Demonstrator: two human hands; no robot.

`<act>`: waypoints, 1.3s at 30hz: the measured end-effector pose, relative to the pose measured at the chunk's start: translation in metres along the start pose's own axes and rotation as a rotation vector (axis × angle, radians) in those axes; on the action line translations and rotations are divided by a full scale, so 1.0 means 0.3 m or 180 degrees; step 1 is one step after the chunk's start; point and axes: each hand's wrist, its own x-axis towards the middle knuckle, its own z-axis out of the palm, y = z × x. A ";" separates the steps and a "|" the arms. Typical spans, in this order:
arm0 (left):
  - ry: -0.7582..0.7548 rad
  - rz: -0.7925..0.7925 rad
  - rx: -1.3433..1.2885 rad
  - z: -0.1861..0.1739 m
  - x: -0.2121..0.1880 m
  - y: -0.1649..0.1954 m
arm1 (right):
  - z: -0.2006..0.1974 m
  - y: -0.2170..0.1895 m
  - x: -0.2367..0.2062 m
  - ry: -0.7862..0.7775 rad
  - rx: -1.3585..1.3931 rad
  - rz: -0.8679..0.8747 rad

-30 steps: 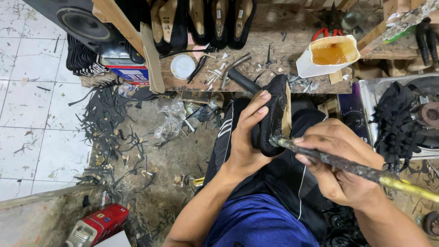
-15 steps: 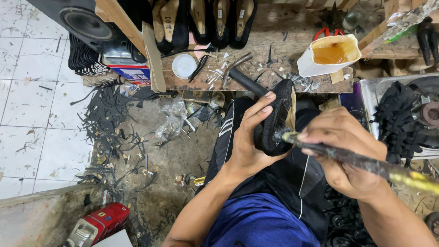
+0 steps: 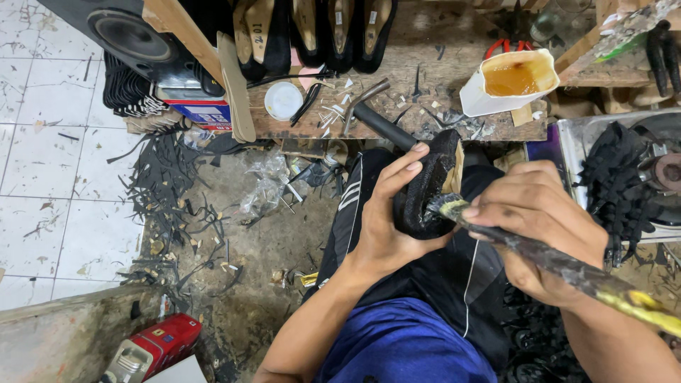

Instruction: The person holds a black fabric shoe upper on their lap and brushes glue along its edge, dipping the brush into a cup of glue on the workbench. They place the finished upper on a wooden rack with other uppers, take another upper, and continue brushing glue along its edge.

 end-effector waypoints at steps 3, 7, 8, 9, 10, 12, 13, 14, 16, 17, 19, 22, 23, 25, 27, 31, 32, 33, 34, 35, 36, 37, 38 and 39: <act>-0.0033 -0.0030 -0.0014 -0.002 0.000 0.001 | 0.004 -0.001 0.002 -0.0016 0.0173 -0.0063; -0.0069 -0.0103 -0.0071 -0.010 -0.001 0.005 | 0.007 -0.005 -0.001 -0.0054 0.0150 -0.0122; -0.0065 -0.0116 -0.0078 -0.011 -0.001 0.005 | 0.007 -0.006 0.000 -0.0066 0.0136 -0.0143; -0.0072 -0.0096 -0.0077 -0.013 -0.002 0.005 | 0.007 -0.006 0.000 -0.0102 0.0097 -0.0156; -0.0078 -0.0077 -0.0077 -0.014 -0.002 0.005 | 0.006 -0.007 0.001 -0.0139 0.0058 -0.0169; -0.0113 -0.0101 -0.0155 -0.015 -0.005 0.004 | 0.002 -0.010 0.004 -0.0204 0.0008 -0.0219; -0.0141 -0.0145 -0.0232 -0.015 -0.007 0.004 | 0.000 -0.012 0.006 -0.0231 -0.0003 -0.0256; -0.0169 -0.0188 -0.0310 -0.014 -0.010 0.004 | -0.003 -0.013 0.006 -0.0259 -0.0014 -0.0292; -0.0232 -0.0280 -0.0408 -0.014 -0.015 0.004 | -0.011 -0.016 0.007 -0.0361 -0.0037 -0.0252; -0.0263 -0.0327 -0.0458 -0.014 -0.017 0.005 | -0.013 -0.016 0.007 -0.0413 -0.0049 -0.0231; -0.0323 -0.0358 -0.0478 -0.017 -0.020 0.008 | -0.015 -0.005 0.006 -0.0396 -0.0049 -0.0324; -0.0452 -0.0524 -0.0526 -0.026 -0.024 0.023 | -0.013 0.021 0.002 -0.0291 -0.0081 -0.0367; -0.0502 -0.0595 -0.0545 -0.030 -0.026 0.028 | -0.012 0.028 -0.002 -0.0242 -0.0101 -0.0368; -0.0571 -0.0725 -0.0600 -0.035 -0.027 0.041 | -0.012 0.037 -0.009 -0.0268 -0.0120 -0.0427; -0.0614 -0.0783 -0.0636 -0.038 -0.024 0.050 | -0.011 0.041 -0.015 -0.0223 -0.0107 -0.0434; -0.0665 -0.0799 -0.0616 -0.038 -0.017 0.063 | -0.015 0.036 -0.019 -0.0193 -0.0154 -0.0395; -0.0676 -0.0808 -0.0579 -0.040 -0.015 0.066 | -0.015 0.036 -0.017 -0.0230 -0.0188 -0.0411; -0.0689 -0.0819 -0.0585 -0.043 -0.014 0.068 | -0.017 0.034 -0.015 -0.0206 -0.0151 -0.0401; -0.0700 -0.0825 -0.0590 -0.045 -0.013 0.071 | -0.017 0.035 -0.013 -0.0182 -0.0117 -0.0396; -0.0714 -0.0828 -0.0596 -0.047 -0.012 0.073 | -0.019 0.034 -0.010 -0.0155 -0.0084 -0.0391; -0.0750 -0.0921 -0.0616 -0.049 -0.011 0.075 | -0.019 0.035 -0.008 -0.0158 -0.0103 -0.0409; -0.0787 -0.1016 -0.0646 -0.050 -0.011 0.078 | -0.019 0.035 -0.005 -0.0165 -0.0127 -0.0421; -0.0828 -0.1102 -0.0670 -0.051 -0.011 0.079 | -0.021 0.035 -0.003 -0.0165 -0.0154 -0.0440; -0.0845 -0.1082 -0.0642 -0.051 -0.009 0.080 | -0.019 0.035 -0.001 -0.0179 -0.0175 -0.0449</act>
